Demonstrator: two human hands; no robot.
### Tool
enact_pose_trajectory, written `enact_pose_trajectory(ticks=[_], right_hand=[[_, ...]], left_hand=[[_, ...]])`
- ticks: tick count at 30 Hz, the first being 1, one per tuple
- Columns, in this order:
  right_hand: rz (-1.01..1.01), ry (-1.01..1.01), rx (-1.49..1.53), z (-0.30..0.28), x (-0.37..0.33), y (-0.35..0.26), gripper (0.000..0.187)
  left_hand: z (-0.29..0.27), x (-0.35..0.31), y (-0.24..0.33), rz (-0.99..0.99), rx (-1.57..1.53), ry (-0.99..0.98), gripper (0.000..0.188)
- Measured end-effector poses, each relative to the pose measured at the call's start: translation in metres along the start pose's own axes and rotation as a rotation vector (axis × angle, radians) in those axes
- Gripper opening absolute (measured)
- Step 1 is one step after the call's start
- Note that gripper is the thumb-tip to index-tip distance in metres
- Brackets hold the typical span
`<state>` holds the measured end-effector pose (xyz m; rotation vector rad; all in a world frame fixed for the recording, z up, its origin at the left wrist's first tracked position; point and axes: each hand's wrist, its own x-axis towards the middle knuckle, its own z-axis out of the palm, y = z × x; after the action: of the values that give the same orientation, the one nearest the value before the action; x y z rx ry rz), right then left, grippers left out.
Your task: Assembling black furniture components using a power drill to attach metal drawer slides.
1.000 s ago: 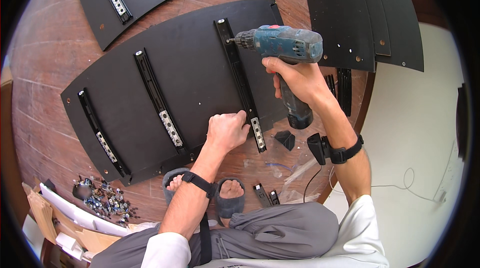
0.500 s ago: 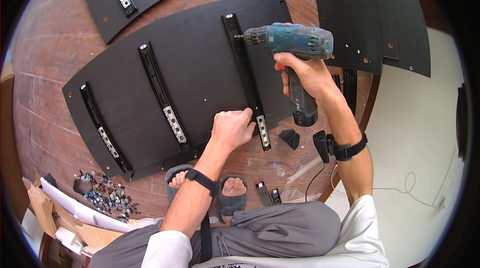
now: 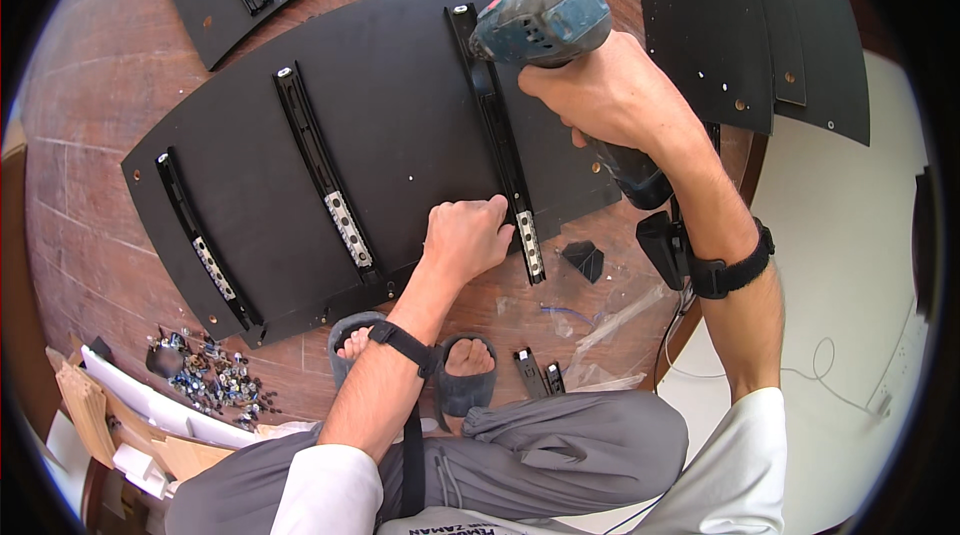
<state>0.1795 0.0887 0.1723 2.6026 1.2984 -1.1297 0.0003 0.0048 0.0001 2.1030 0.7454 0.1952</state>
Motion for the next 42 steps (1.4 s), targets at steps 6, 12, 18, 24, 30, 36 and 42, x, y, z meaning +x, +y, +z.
enact_pose_trajectory(ticks=[6, 12, 18, 24, 30, 36, 42], right_hand=[[0.033, 0.011, 0.118, 0.003, -0.002, 0.003, 0.028], [0.037, -0.002, 0.074, 0.003, 0.000, 0.002, 0.028], [0.024, 0.023, 0.089, 0.003, 0.000, 0.005, 0.028], [0.032, 0.034, 0.084, 0.004, -0.003, -0.002, 0.025], [-0.015, 0.069, 0.027, 0.003, -0.001, -0.001, 0.021], [-0.037, 0.046, 0.058, 0.002, 0.005, 0.005, 0.019], [0.044, 0.020, 0.111, 0.003, 0.003, 0.007, 0.020]], left_hand=[[0.002, -0.002, -0.002, 0.001, 0.018, -0.005, 0.025], [-0.004, -0.001, 0.001, -0.020, 0.053, -0.090, 0.022], [0.000, -0.001, 0.002, 0.002, 0.047, -0.012, 0.024], [-0.002, 0.001, 0.001, -0.013, 0.022, -0.010, 0.022], [-0.001, 0.001, 0.002, -0.027, 0.033, -0.014, 0.024], [-0.002, 0.002, 0.004, -0.045, 0.028, -0.020, 0.024], [-0.003, 0.003, 0.004, -0.056, 0.020, -0.025, 0.024]])
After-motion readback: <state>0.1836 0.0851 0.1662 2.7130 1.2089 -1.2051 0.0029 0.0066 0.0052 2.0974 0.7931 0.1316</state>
